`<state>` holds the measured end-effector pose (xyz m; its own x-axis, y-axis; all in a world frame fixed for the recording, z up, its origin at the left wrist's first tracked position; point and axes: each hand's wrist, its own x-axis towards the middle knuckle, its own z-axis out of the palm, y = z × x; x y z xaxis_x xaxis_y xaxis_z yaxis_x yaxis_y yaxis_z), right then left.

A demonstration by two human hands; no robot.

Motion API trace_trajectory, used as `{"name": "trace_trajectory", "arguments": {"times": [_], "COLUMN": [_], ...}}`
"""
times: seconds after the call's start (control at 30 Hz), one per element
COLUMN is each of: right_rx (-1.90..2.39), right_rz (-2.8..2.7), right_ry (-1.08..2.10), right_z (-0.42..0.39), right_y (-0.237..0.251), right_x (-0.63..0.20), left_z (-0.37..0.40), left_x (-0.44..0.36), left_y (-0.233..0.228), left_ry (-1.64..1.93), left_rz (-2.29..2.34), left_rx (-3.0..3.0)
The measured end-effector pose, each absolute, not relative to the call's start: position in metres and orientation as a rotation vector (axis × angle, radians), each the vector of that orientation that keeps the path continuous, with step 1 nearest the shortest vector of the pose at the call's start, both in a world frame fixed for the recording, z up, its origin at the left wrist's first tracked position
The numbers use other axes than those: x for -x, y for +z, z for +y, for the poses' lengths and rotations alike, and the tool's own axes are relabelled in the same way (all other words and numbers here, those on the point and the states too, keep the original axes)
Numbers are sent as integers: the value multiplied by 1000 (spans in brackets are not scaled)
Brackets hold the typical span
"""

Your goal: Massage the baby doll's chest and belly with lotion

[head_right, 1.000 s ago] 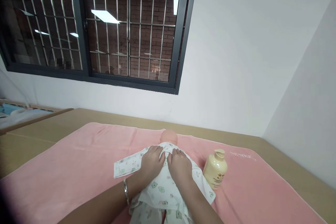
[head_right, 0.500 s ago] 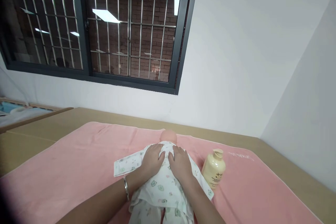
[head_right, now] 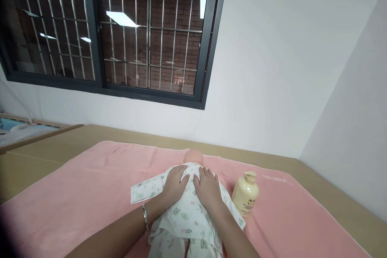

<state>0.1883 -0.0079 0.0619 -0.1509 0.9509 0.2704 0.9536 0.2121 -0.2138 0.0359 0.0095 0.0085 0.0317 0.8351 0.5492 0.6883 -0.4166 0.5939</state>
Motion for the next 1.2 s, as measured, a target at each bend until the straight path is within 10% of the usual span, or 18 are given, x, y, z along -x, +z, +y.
{"name": "trace_trajectory", "arguments": {"times": [1.2], "right_rx": [1456], "right_rz": [-2058], "right_ry": [18], "right_z": [-42], "right_y": [113], "right_x": [-184], "left_z": [0], "left_x": [-35], "left_y": [18], "left_ry": [1725], "left_rz": [1265], "left_rx": [-1747]}}
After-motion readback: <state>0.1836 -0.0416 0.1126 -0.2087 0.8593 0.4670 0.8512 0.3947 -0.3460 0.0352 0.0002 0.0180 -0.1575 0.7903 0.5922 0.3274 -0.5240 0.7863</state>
